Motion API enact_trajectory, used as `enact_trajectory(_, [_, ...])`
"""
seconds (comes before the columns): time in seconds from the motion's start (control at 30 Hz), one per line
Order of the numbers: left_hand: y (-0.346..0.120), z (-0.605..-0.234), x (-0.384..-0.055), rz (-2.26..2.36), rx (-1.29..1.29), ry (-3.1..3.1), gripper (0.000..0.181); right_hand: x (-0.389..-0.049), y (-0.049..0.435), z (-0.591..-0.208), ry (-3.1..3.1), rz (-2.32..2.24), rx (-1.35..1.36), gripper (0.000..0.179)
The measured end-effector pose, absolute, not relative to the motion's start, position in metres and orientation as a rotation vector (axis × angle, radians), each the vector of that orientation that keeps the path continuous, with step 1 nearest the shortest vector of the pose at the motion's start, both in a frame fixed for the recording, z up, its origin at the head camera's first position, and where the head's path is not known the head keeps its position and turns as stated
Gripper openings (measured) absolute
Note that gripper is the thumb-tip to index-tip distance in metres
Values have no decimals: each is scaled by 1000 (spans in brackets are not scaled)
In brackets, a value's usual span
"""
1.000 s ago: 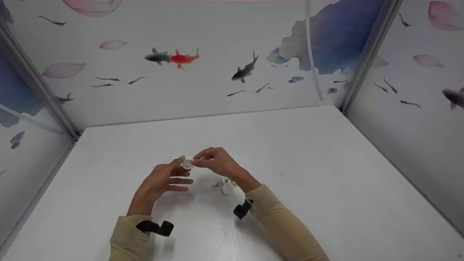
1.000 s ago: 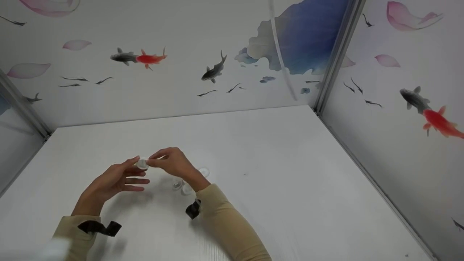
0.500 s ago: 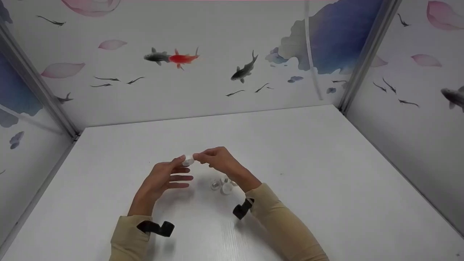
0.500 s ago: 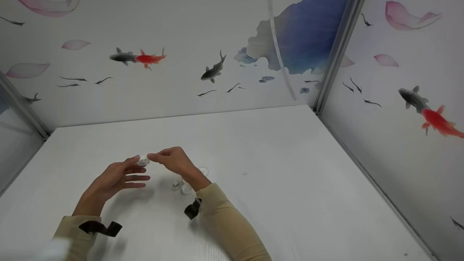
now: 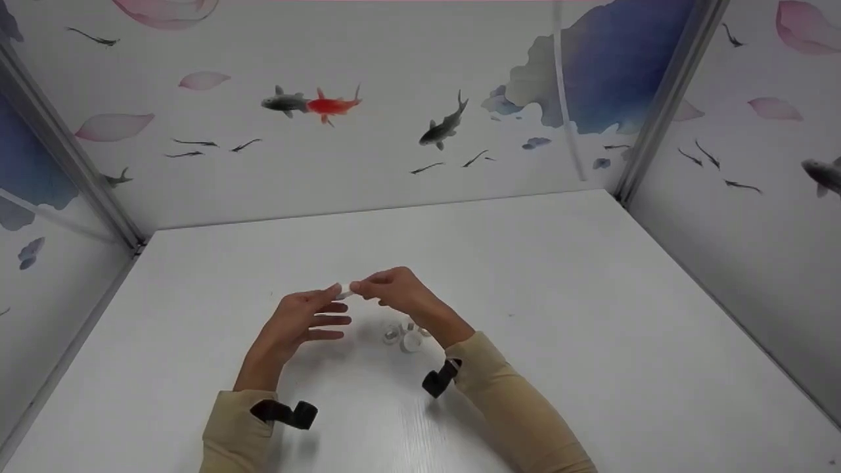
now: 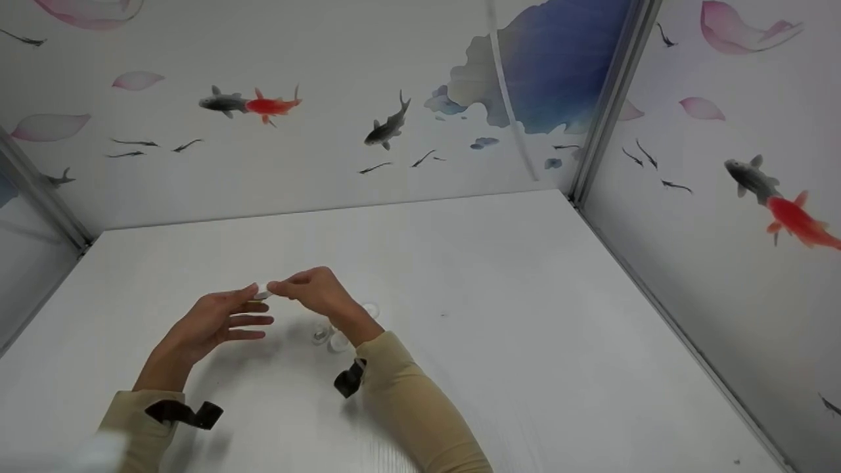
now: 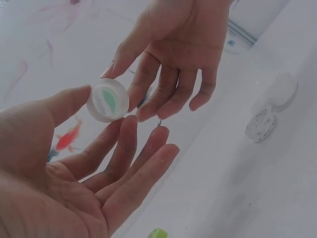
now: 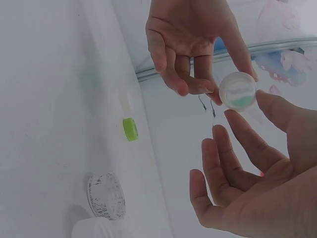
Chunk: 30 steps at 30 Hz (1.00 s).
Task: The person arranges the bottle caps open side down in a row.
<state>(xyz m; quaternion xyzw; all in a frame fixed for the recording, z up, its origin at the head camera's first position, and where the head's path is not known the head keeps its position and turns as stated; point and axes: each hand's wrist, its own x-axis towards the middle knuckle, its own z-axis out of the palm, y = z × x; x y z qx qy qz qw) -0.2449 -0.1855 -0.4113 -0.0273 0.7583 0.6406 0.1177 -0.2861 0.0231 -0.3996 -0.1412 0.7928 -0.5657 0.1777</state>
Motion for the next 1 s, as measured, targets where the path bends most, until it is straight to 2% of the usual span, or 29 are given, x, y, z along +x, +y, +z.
enact_trajectory(0.13, [-186,-415,-246,1858,-23,2273,67,-287,25,-402,2208,-1627,-442,38])
enact_trajectory(0.47, [-182,-422,-249,1872,45,2396,44,-292,27,-408,2168,-1678,-543,27])
enact_trajectory(1.0, [-183,-422,-273,1868,-150,2453,48,-318,10,-408,2250,-1549,-556,28])
